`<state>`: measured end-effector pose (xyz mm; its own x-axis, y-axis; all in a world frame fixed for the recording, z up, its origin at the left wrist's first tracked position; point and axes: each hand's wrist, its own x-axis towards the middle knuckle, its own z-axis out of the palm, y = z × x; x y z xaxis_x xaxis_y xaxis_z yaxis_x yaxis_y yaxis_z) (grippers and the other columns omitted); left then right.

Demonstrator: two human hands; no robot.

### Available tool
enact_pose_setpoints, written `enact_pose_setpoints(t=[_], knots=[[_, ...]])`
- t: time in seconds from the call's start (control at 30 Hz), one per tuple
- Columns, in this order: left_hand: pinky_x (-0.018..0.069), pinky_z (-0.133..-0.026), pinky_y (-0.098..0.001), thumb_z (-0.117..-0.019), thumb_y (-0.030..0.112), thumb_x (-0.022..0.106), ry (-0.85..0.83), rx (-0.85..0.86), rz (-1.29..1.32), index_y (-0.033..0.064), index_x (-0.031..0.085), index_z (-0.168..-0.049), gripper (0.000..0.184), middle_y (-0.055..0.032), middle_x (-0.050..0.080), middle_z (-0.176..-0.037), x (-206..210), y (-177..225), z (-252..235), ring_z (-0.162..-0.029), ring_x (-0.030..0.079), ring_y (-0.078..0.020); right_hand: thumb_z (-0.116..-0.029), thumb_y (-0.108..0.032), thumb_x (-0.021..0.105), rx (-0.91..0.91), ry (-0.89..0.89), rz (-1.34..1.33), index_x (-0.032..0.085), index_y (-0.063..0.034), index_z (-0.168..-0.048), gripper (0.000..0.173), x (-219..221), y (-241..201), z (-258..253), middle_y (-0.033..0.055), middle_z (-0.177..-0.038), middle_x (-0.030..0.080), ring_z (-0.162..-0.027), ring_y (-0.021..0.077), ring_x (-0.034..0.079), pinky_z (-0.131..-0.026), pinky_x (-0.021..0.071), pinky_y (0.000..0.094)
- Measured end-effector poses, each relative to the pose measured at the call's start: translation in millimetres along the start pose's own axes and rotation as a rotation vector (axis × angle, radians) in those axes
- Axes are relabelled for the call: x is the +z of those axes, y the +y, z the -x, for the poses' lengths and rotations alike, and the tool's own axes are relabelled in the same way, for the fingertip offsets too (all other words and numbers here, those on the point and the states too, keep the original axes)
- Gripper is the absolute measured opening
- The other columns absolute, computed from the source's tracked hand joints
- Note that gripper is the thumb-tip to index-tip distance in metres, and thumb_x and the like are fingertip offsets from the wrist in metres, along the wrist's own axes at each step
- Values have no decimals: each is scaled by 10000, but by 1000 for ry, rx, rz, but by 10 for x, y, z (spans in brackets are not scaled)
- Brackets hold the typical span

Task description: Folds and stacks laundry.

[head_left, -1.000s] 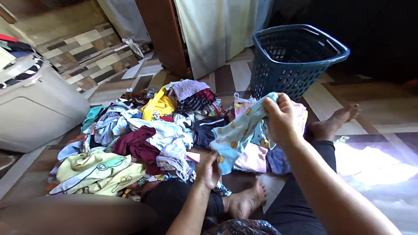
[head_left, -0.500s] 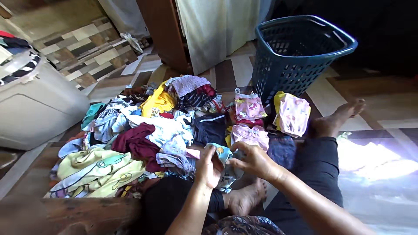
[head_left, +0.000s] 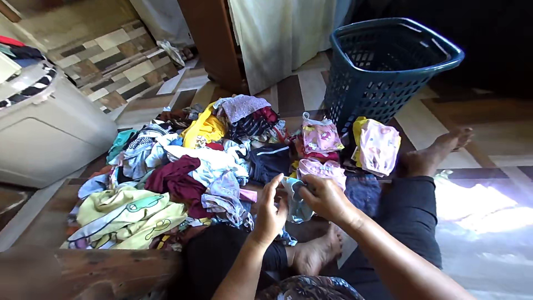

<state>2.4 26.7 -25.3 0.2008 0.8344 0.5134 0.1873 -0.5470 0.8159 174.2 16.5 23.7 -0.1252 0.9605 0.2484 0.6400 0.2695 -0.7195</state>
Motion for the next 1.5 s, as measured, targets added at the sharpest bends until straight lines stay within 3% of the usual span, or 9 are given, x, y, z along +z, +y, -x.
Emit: enact_pose_setpoints(t=[0.23, 0.33, 0.53, 0.7, 0.8, 0.93, 1.07, 1.3, 1.5], knots=[[543, -736, -211, -831, 127, 764, 25, 155, -232, -43, 719, -1165, 377, -229, 632, -1098, -207, 16, -122, -866, 638, -145, -1003, -174, 525, 64, -268, 63, 697, 66, -1043, 298, -206, -418, -44, 202, -884, 694, -820, 287, 658, -788, 509, 457], [525, -712, -191, -855, 169, 768, -42, 198, -202, -15, 732, -1166, 363, -243, 633, -1182, -296, 20, -125, -841, 631, -109, -948, -186, 548, -92, -128, 52, 688, 8, -906, 243, -94, -258, -5, 115, -695, 624, -629, 216, 606, -601, 501, 401], [565, -859, -258, -904, 116, 733, -122, 387, -212, 96, 652, -1204, 312, -212, 604, -1248, -373, 129, -82, -986, 666, -169, -953, -193, 562, -90, -114, -2, 685, 1, -885, 239, -127, -266, -25, 70, -665, 584, -597, 138, 543, -580, 463, 330], [582, -782, -396, -841, 136, 738, -107, 395, -549, 107, 757, -889, 59, -208, 694, -1180, -431, 243, -141, -874, 712, -267, -984, -175, 553, -17, -211, 34, 714, 35, -995, 265, -204, -392, -29, 131, -771, 659, -696, 193, 592, -681, 490, 371], [557, -847, -444, -823, 121, 711, -122, 387, -600, 90, 707, -792, 44, -135, 742, -1133, -502, 207, -197, -983, 718, -277, -955, -174, 555, -103, -115, 60, 695, -1, -906, 227, -120, -179, -37, 91, -662, 598, -601, 202, 576, -573, 480, 405], [561, -944, -397, -827, 15, 616, -159, 346, -361, 12, 660, -797, 53, -154, 767, -989, -535, 252, -245, -1029, 734, -272, -957, -184, 561, -104, -141, 80, 698, -4, -894, 235, -141, -157, -57, 103, -667, 609, -618, 236, 600, -588, 489, 452], [579, -755, -226, -858, -8, 598, -84, 258, -186, -54, 670, -881, 88, -123, 724, -843, -580, 338, -330, -791, 702, -93, -1031, -234, 561, -21, -267, -140, 693, -10, -927, 280, -297, -215, -95, -4, -676, 560, -599, 26, 493, -591, 436, 235], [559, -656, -220, -944, -19, 557, 58, -162, 20, 31, 563, -1265, 325, 18, 698, -942, -1059, 351, -667, -707, 639, -19, -1064, -114, 440, 422, 86, -876, 624, -128, -1020, 190, -867, 231, -130, -47, -740, 654, -572, 27, 585, -545, 523, 195], [572, -775, -251, -951, -8, 534, 90, -79, 45, 1, 663, -1055, 166, 24, 689, -911, -1039, 324, -1154, -798, 652, -35, -1074, -137, 478, 501, 364, -987, 588, -120, -1092, 112, -1118, 563, -349, -38, -838, 663, -696, 67, 669, -683, 604, 250]])
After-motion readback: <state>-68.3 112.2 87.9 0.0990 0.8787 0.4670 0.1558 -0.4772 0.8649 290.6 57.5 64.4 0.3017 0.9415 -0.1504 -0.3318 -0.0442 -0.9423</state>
